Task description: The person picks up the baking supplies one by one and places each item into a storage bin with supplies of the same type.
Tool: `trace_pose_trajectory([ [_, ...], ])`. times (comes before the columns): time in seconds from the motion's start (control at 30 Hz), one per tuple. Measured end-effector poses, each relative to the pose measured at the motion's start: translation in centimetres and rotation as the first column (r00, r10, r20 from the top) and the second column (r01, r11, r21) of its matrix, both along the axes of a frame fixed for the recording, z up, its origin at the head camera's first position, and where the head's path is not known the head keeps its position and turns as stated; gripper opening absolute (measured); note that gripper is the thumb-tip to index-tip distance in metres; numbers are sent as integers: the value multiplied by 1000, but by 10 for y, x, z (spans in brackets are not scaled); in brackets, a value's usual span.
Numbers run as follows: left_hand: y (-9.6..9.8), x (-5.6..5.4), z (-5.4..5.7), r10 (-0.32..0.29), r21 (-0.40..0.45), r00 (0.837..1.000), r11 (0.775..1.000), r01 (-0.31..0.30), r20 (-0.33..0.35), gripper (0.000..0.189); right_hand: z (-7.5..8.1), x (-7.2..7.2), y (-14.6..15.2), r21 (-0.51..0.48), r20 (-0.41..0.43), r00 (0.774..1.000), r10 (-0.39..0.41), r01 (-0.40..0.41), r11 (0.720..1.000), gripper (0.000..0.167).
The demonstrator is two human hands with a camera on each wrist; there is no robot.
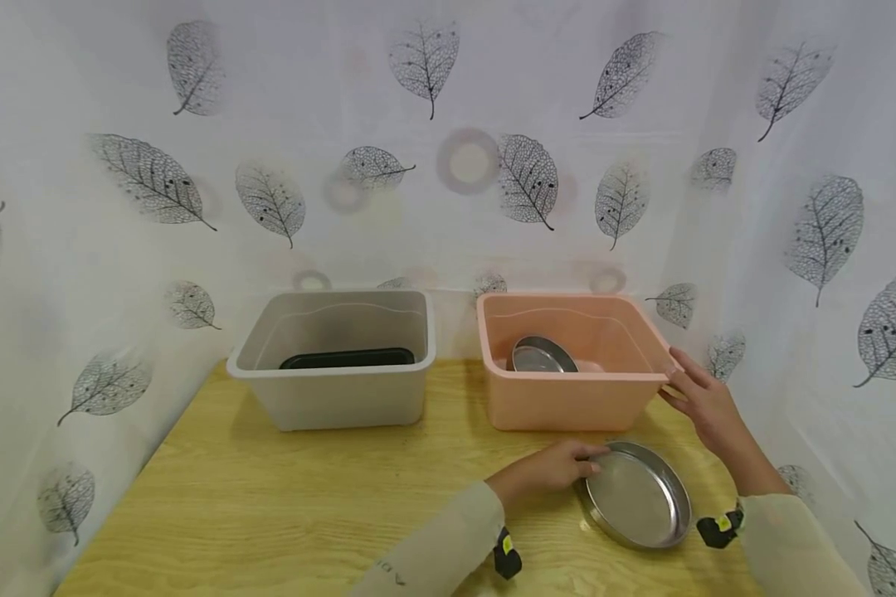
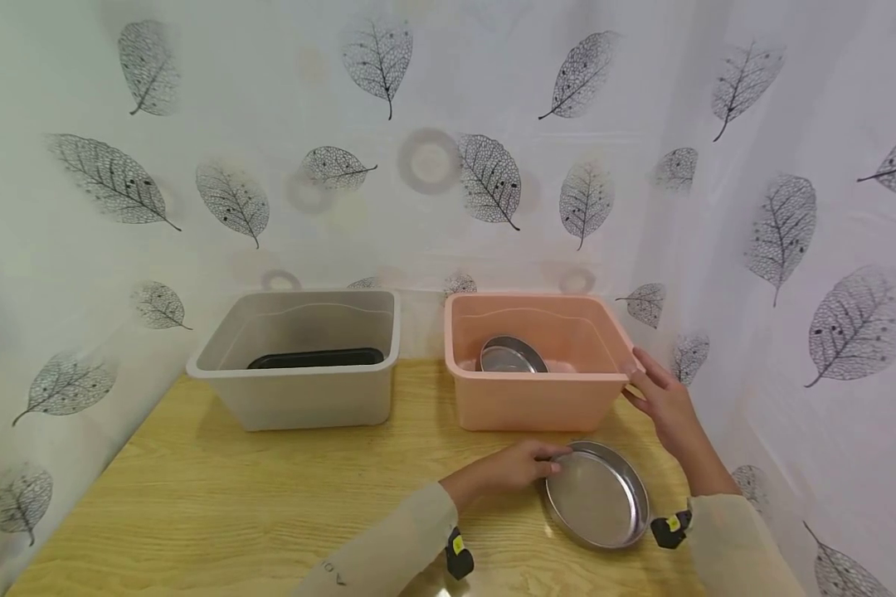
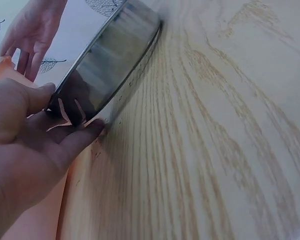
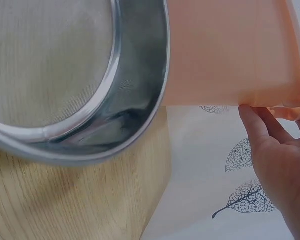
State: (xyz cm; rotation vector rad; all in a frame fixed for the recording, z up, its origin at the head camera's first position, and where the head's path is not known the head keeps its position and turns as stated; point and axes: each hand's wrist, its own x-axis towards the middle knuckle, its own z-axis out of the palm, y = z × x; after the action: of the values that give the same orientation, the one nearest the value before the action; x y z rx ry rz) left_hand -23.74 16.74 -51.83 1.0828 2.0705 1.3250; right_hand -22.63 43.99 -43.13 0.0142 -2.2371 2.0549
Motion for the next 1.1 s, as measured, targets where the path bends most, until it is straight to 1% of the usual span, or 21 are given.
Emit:
trace_pose_trajectory([
  [0.13,-7,-2,3,-18,21,1000,1000,18,6,43,-3,0,2,16,3,1000,2,-2,1000,69],
  [0.27,-13,-2,5,-11,52,999,999,9,36,44,-4,0,3,20,-1,1000,4,-4,1000,69],
  [0.37,-18,-2,10,-5,73,998,997,1,61,44,-3,1,2,25,-1,1000,0,0,1000,69],
  [0.43,-21,-3,14,-9,95,996,996,1,93,45,-3,1,2,39,0,1000,-6,6,999,69],
  [0.47,-22,-3,16,-16,107,993,994,4,115,45,-3,1,2,47,1,1000,-9,9,999,69],
  [0.53,-26,-4,22,-29,122,992,992,14,126,45,-2,2,2,62,-2,1000,-13,13,998,69],
  [0.7,-35,-6,38,-60,123,994,991,49,89,45,-2,2,0,19,-4,1000,-9,9,1000,69],
  [0.73,-38,-6,42,-64,127,993,991,51,96,45,-2,2,0,10,-3,1000,-9,9,1000,69],
  [0.83,-44,-8,52,-65,126,994,991,53,92,45,-1,2,-1,46,1,1000,-22,22,999,70],
  [1.0,-55,-10,69,-47,78,999,996,47,1,45,0,0,-2,25,0,1000,-31,31,999,70],
  [1.1,-62,-11,80,-55,71,998,996,56,-14,46,-1,0,-3,1,0,999,-33,33,999,70],
])
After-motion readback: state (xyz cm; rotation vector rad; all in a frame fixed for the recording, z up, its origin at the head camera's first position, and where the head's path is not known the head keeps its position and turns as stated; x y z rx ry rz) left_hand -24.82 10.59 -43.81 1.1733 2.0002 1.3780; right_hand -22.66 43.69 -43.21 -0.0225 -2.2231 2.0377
